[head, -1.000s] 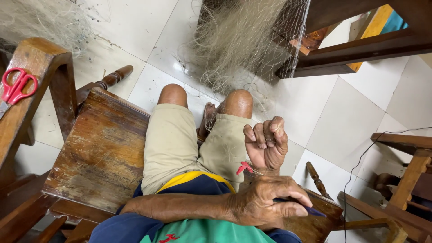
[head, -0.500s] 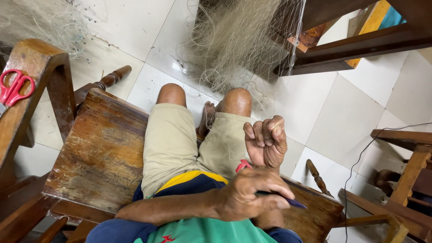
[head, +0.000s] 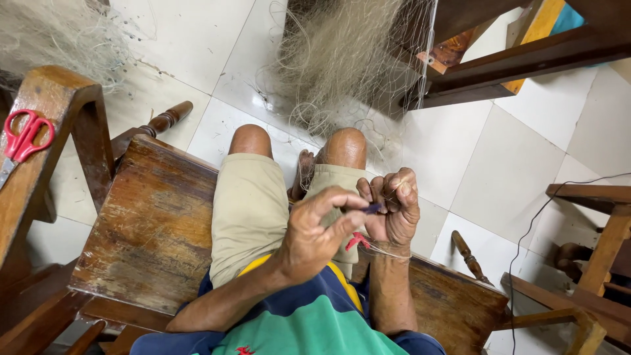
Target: Repairing a fine-mesh fishing net using a plastic shuttle to tie knots
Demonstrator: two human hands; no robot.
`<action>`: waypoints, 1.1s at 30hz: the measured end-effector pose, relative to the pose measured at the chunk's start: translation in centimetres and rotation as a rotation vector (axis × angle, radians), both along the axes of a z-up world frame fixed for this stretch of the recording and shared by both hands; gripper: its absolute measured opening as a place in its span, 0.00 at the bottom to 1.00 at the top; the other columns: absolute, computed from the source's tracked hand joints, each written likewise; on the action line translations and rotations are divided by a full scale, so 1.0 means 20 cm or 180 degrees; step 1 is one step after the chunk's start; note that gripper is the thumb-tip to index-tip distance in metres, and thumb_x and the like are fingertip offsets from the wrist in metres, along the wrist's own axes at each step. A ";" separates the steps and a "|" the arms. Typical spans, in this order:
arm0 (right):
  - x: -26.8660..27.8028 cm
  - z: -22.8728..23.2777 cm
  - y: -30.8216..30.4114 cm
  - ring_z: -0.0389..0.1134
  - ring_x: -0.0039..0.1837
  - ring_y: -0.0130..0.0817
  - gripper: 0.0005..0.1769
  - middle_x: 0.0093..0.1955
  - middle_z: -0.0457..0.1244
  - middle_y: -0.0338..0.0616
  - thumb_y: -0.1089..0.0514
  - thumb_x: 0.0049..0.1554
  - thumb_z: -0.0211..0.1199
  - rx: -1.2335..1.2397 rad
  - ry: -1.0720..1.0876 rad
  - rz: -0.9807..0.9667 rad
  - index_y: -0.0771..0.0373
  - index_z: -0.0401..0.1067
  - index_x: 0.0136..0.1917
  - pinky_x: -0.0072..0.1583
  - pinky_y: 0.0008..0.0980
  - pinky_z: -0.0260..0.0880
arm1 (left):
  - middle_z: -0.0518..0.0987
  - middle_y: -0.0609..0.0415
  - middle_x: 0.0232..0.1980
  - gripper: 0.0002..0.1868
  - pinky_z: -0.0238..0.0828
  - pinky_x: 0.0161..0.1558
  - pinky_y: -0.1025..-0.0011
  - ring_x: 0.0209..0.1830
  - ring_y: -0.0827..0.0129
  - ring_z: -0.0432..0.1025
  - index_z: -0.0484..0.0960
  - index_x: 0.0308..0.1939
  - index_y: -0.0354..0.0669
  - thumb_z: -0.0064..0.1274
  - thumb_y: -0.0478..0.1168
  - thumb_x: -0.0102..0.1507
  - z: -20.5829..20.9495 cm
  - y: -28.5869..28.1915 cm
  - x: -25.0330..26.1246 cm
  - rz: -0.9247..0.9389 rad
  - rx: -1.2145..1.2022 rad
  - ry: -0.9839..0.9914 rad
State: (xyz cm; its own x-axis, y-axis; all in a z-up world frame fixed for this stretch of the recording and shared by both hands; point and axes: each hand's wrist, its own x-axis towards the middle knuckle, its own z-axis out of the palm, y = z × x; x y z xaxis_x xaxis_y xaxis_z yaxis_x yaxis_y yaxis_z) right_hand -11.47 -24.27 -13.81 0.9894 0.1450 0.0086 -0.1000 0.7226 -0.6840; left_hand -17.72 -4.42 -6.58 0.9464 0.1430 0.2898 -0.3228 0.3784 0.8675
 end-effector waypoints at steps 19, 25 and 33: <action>0.00 -0.10 -0.09 0.57 0.30 0.24 0.11 0.26 0.54 0.32 0.56 0.65 0.72 -0.0451 -0.0144 -0.0217 0.61 0.72 0.46 0.47 0.34 0.76 | 0.91 0.46 0.49 0.08 0.82 0.56 0.48 0.53 0.42 0.86 0.93 0.59 0.49 0.60 0.42 0.81 -0.05 0.06 0.22 -0.0158 0.1681 0.0093; 0.02 -0.06 -0.10 0.55 0.29 0.25 0.12 0.26 0.52 0.33 0.59 0.63 0.73 -0.0479 -0.0167 -0.0180 0.64 0.70 0.44 0.44 0.34 0.72 | 0.88 0.48 0.45 0.07 0.78 0.55 0.51 0.50 0.44 0.84 0.93 0.59 0.53 0.61 0.40 0.80 -0.06 0.10 0.25 -0.0260 0.1886 -0.0028; 0.02 -0.05 -0.13 0.62 0.33 0.32 0.12 0.29 0.57 0.41 0.62 0.64 0.73 -0.0474 -0.0194 -0.0129 0.65 0.70 0.45 0.52 0.43 0.80 | 0.88 0.51 0.44 0.06 0.78 0.55 0.54 0.51 0.48 0.84 0.94 0.58 0.55 0.63 0.41 0.80 -0.06 0.09 0.26 -0.0297 0.2028 -0.0134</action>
State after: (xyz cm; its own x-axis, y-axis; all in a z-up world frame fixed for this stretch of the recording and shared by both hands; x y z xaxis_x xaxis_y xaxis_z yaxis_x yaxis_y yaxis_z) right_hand -10.98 -26.80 -14.88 0.9928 0.1092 0.0501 -0.0279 0.6154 -0.7877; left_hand -12.50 -2.59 -7.83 0.9325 -0.1518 0.3277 -0.3520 -0.1786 0.9188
